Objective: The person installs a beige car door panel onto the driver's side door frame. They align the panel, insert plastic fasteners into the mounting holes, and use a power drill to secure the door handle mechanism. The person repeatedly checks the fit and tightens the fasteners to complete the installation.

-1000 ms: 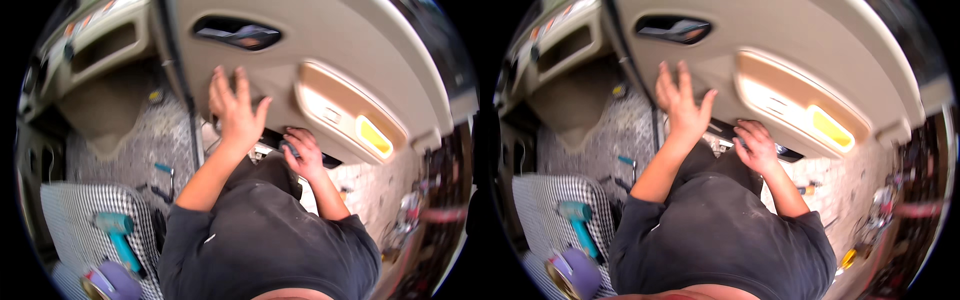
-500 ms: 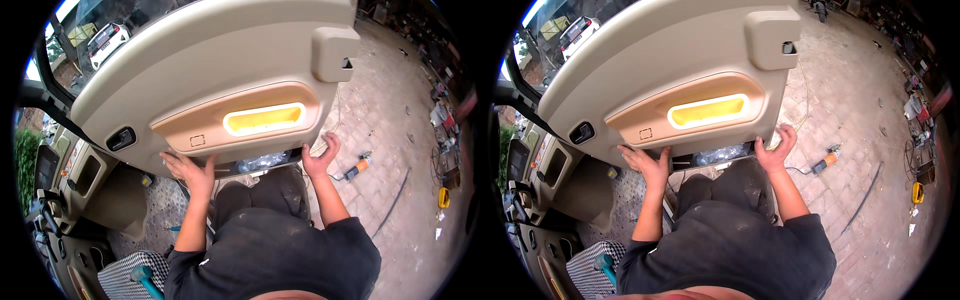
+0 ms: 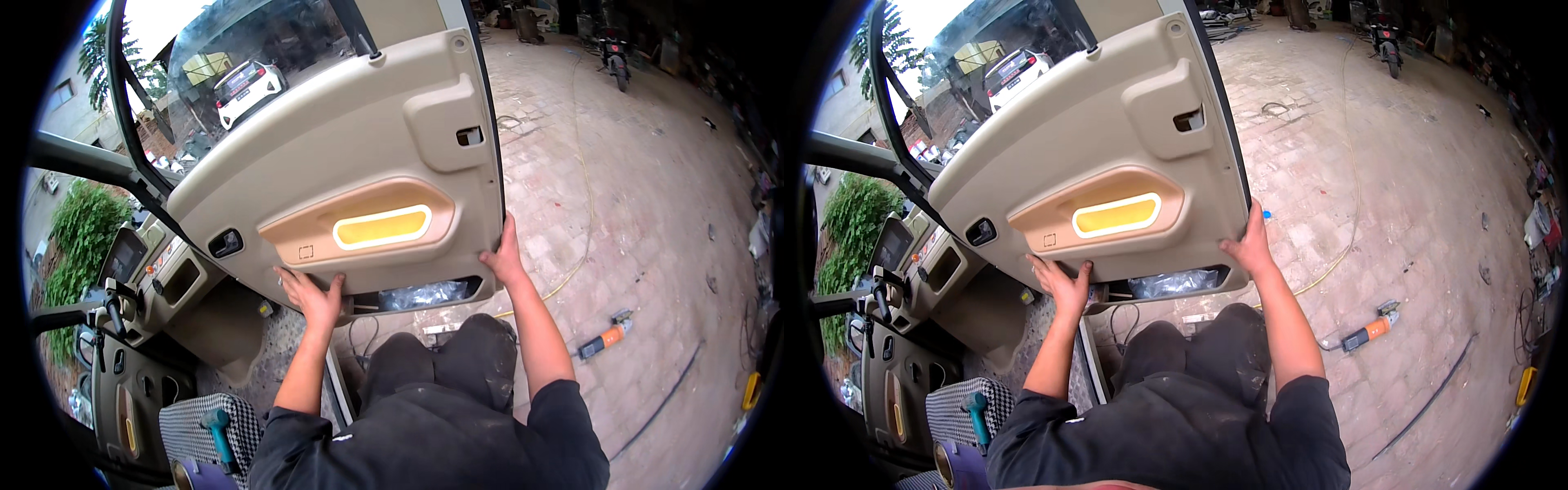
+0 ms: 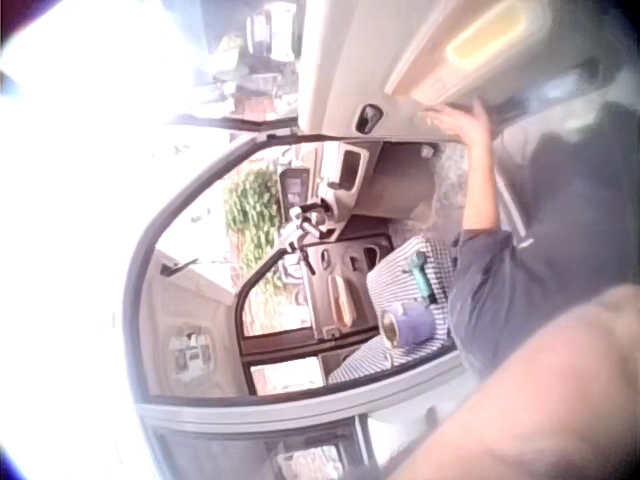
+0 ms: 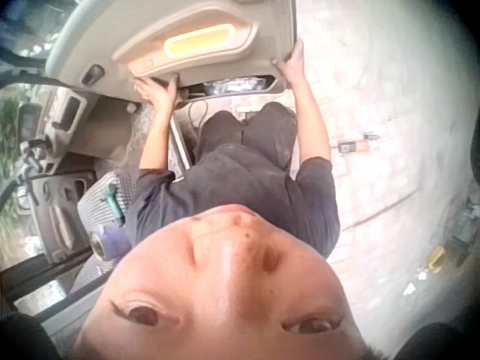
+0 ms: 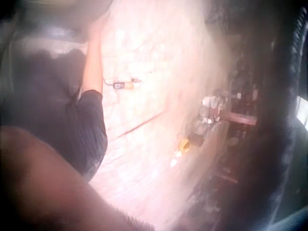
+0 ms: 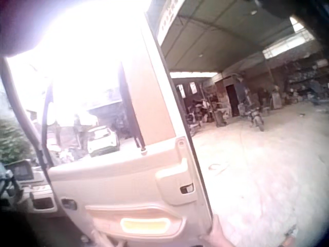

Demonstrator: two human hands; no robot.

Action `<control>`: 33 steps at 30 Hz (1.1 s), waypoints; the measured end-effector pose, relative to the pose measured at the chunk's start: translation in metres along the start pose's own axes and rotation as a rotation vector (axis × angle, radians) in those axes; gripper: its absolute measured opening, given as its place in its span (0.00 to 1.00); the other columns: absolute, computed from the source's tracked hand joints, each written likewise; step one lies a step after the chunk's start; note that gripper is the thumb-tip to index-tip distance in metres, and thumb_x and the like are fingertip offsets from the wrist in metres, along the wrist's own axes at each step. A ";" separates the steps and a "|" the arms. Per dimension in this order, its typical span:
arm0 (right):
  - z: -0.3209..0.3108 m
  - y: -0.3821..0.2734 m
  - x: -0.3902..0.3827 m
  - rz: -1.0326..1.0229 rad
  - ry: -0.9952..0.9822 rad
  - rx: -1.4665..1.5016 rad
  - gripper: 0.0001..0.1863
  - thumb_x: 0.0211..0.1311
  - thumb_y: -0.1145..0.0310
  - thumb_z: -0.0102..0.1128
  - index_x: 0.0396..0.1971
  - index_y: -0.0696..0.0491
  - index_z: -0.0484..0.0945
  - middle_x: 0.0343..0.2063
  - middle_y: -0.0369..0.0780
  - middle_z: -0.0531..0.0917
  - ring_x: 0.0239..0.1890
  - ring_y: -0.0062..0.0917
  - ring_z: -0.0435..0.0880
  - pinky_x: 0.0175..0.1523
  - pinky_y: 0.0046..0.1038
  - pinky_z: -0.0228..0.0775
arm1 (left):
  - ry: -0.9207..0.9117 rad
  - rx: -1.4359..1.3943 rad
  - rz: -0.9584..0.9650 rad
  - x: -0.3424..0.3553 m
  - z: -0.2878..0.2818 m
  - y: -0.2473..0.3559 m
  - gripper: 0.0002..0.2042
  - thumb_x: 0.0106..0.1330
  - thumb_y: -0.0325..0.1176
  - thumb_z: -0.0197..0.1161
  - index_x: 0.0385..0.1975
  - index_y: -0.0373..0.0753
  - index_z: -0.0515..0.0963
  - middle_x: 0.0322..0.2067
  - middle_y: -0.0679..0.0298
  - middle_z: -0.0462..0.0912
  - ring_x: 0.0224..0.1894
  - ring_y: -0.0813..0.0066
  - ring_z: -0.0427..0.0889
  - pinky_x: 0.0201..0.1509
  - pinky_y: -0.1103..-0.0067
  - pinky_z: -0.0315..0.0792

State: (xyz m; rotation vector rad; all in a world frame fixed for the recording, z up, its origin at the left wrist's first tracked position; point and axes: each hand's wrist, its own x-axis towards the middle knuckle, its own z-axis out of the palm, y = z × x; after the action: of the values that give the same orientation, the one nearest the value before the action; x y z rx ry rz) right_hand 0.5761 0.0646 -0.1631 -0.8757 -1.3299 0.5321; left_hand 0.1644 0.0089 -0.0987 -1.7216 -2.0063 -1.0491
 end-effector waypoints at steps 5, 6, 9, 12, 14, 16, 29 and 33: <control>-0.001 -0.009 -0.004 0.009 0.039 -0.003 0.69 0.37 0.23 0.75 0.69 0.62 0.58 0.58 0.50 0.74 0.62 0.42 0.73 0.68 0.41 0.64 | 0.002 -0.024 -0.002 -0.004 0.000 0.008 0.61 0.53 0.46 0.79 0.78 0.30 0.40 0.77 0.32 0.29 0.75 0.25 0.43 0.77 0.45 0.40; -0.001 -0.007 -0.001 0.015 0.034 0.013 0.69 0.37 0.24 0.75 0.69 0.62 0.58 0.58 0.50 0.73 0.62 0.42 0.73 0.68 0.41 0.64 | -0.005 -0.012 -0.011 -0.003 0.001 0.009 0.61 0.53 0.45 0.79 0.78 0.30 0.40 0.77 0.33 0.29 0.75 0.26 0.43 0.77 0.45 0.39; 0.003 0.006 0.006 0.017 0.022 0.008 0.68 0.37 0.26 0.77 0.69 0.62 0.58 0.58 0.50 0.73 0.63 0.42 0.73 0.68 0.42 0.64 | 0.013 -0.005 -0.013 -0.002 0.004 0.007 0.61 0.52 0.44 0.79 0.77 0.30 0.41 0.77 0.33 0.29 0.76 0.26 0.43 0.77 0.44 0.40; 0.004 0.014 0.009 0.032 0.011 -0.058 0.68 0.37 0.31 0.79 0.69 0.63 0.57 0.59 0.51 0.73 0.63 0.43 0.72 0.69 0.42 0.63 | 0.037 0.001 -0.023 -0.001 0.006 0.009 0.60 0.51 0.41 0.79 0.77 0.30 0.41 0.77 0.33 0.31 0.76 0.26 0.43 0.77 0.45 0.41; 0.005 0.021 0.004 0.064 0.017 -0.103 0.68 0.36 0.33 0.80 0.69 0.64 0.57 0.60 0.52 0.72 0.63 0.44 0.72 0.69 0.43 0.63 | 0.051 -0.038 -0.031 -0.005 0.007 0.008 0.60 0.51 0.38 0.79 0.77 0.30 0.41 0.77 0.33 0.32 0.76 0.27 0.43 0.78 0.46 0.41; 0.003 0.037 -0.002 0.089 0.027 -0.136 0.69 0.35 0.36 0.81 0.70 0.64 0.55 0.61 0.54 0.71 0.64 0.46 0.72 0.70 0.43 0.62 | 0.043 -0.077 -0.097 -0.008 0.013 0.007 0.59 0.50 0.35 0.78 0.77 0.31 0.42 0.77 0.34 0.34 0.77 0.28 0.43 0.79 0.48 0.41; -0.016 0.041 -0.005 0.019 0.057 -0.010 0.71 0.45 0.16 0.61 0.71 0.63 0.53 0.64 0.48 0.68 0.66 0.37 0.69 0.71 0.42 0.61 | 0.068 -0.202 -0.142 -0.012 0.016 0.023 0.58 0.49 0.35 0.79 0.76 0.27 0.43 0.75 0.27 0.36 0.76 0.24 0.43 0.77 0.46 0.43; -0.034 0.064 -0.011 -0.007 0.043 -0.049 0.62 0.55 0.19 0.55 0.69 0.63 0.59 0.65 0.49 0.70 0.66 0.37 0.71 0.71 0.43 0.62 | 0.043 -0.231 -0.171 -0.019 0.014 0.016 0.63 0.48 0.35 0.78 0.78 0.33 0.35 0.77 0.32 0.33 0.77 0.25 0.39 0.78 0.46 0.40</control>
State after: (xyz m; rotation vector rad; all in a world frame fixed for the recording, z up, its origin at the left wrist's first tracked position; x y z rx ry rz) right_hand 0.6163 0.0848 -0.2207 -0.9177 -1.3112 0.4744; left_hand 0.1875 0.0052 -0.1153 -1.6399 -2.1053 -1.4108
